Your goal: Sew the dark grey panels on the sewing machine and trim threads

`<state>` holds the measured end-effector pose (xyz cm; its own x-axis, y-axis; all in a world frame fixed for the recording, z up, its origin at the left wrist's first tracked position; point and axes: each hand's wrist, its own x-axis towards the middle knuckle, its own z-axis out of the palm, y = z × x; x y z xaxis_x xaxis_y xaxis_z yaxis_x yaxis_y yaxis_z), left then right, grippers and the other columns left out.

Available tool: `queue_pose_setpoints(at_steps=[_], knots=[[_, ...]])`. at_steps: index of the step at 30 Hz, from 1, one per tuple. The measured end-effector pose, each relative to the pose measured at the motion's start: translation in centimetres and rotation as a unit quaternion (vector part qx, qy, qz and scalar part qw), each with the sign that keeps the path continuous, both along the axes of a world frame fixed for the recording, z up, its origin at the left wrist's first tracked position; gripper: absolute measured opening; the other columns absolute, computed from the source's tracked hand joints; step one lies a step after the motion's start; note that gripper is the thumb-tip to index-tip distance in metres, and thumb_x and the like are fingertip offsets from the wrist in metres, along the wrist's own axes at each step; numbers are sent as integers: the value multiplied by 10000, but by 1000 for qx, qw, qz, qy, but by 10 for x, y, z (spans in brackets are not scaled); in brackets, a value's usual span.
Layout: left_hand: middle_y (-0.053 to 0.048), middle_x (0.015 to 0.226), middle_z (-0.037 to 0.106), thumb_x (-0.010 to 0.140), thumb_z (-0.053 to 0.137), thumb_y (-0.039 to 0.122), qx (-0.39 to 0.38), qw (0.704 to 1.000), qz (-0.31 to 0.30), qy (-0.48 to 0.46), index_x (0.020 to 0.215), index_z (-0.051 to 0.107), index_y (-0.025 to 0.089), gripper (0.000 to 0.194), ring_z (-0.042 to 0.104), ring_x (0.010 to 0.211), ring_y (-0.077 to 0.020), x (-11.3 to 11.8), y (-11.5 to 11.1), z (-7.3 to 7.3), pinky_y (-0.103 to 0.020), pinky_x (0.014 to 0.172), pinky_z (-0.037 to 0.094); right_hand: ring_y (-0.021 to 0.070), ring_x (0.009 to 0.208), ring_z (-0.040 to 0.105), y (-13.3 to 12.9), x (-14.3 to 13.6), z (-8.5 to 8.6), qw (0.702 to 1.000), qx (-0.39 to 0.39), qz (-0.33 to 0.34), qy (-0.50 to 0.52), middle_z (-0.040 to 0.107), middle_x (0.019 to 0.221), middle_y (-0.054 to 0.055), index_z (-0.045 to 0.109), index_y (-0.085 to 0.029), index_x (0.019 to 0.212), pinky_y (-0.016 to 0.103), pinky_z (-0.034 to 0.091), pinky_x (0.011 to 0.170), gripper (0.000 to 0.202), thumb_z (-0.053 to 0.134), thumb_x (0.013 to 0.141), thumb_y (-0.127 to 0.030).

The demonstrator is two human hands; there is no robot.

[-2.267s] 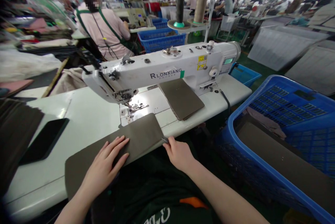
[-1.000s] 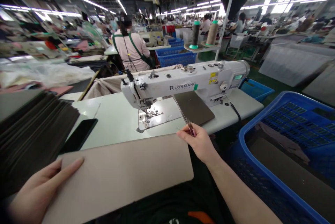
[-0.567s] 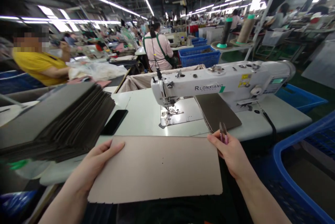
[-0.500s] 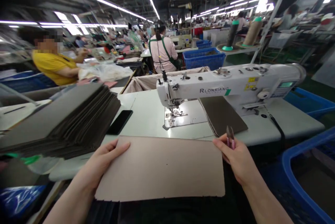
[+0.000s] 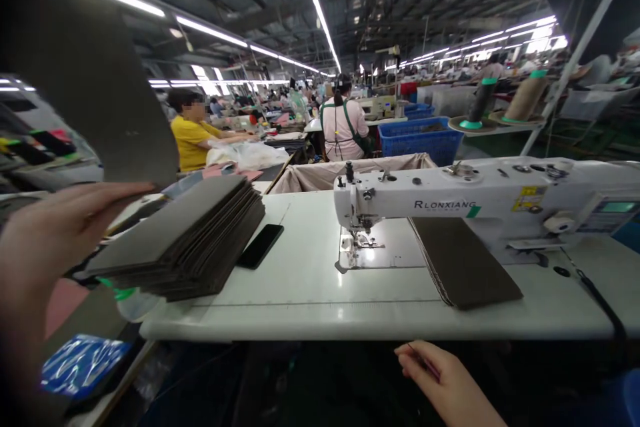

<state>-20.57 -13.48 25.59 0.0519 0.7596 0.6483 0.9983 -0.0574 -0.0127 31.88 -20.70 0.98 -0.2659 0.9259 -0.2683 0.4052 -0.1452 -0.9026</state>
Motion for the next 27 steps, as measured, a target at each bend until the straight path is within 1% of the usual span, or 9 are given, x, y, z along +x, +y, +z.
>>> queue_pose_setpoints(at_steps=[2, 5, 7, 9, 13, 16, 21, 24, 27], knots=[[98, 1210, 598, 932, 240, 528, -36, 996, -13, 84, 1255, 598, 249, 556, 572, 1142, -149, -24, 8, -19, -355, 986, 392, 225, 953, 643, -2, -6, -4, 1000, -3, 9, -17, 693, 1001, 34, 699, -285, 1071, 271, 481, 857, 369, 520, 899, -557], [85, 1231, 610, 959, 311, 502, -90, 991, -17, 97, 1272, 579, 289, 463, 607, 1084, -136, -58, 8, -51, -321, 989, 417, 228, 887, 649, -4, -6, -8, 999, -1, 27, -43, 689, 875, 39, 714, -273, 1033, 272, 483, 798, 395, 485, 911, -571], [71, 1247, 611, 973, 320, 487, -99, 990, -11, 102, 1292, 557, 305, 438, 615, 1063, -139, -70, 4, -67, -313, 991, 424, 225, 837, 650, -5, -3, -11, 998, -1, 30, -56, 679, 819, 40, 720, -266, 1012, 270, 482, 762, 413, 466, 917, -578], [62, 1270, 597, 987, 295, 473, -103, 989, -6, 107, 1316, 529, 300, 439, 605, 1081, -145, -74, -2, -76, -325, 1014, 412, 219, 799, 649, -5, -1, -12, 997, -1, 31, -64, 670, 779, 38, 720, -261, 1016, 264, 480, 734, 427, 448, 925, -577], [54, 1311, 560, 1009, 260, 430, -120, 988, 13, 96, 1349, 479, 299, 425, 579, 1122, -151, -66, -11, -78, -339, 1047, 393, 203, 801, 653, -4, -2, -14, 997, 3, 38, -70, 672, 790, 30, 712, -241, 1046, 241, 480, 733, 437, 443, 934, -567], [24, 1340, 539, 1019, 295, 372, -150, 985, 12, 82, 1375, 443, 287, 394, 554, 1158, -164, -62, -14, -76, -356, 1074, 368, 192, 843, 656, -3, 0, -16, 997, 20, 24, -73, 675, 793, 23, 711, -226, 1066, 227, 480, 796, 437, 439, 946, -546], [42, 1337, 525, 1014, 351, 357, -147, 988, -10, 45, 1368, 446, 291, 373, 535, 1182, -158, -65, -14, -80, -362, 1088, 351, 178, 881, 661, 1, 16, -23, 988, 101, -31, -115, 689, 882, 22, 670, -232, 1150, 218, 501, 837, 427, 438, 953, -531], [61, 1340, 516, 1008, 365, 373, -152, 988, -16, 24, 1368, 443, 306, 374, 528, 1194, -158, -65, -15, -82, -377, 1090, 354, 192, 1007, 643, 6, 34, -20, 957, 224, -98, -158, 672, 1089, 37, 637, -243, 1190, 237, 507, 892, 418, 490, 928, -534], [72, 1336, 523, 970, 429, 452, -136, 990, -25, 15, 1337, 475, 306, 398, 516, 1214, -172, -55, -18, -80, -403, 1098, 348, 218, 1067, 630, 16, 53, -11, 888, 353, -155, -250, 616, 1246, 55, 598, -256, 1258, 271, 531, 882, 460, 488, 920, -548]])
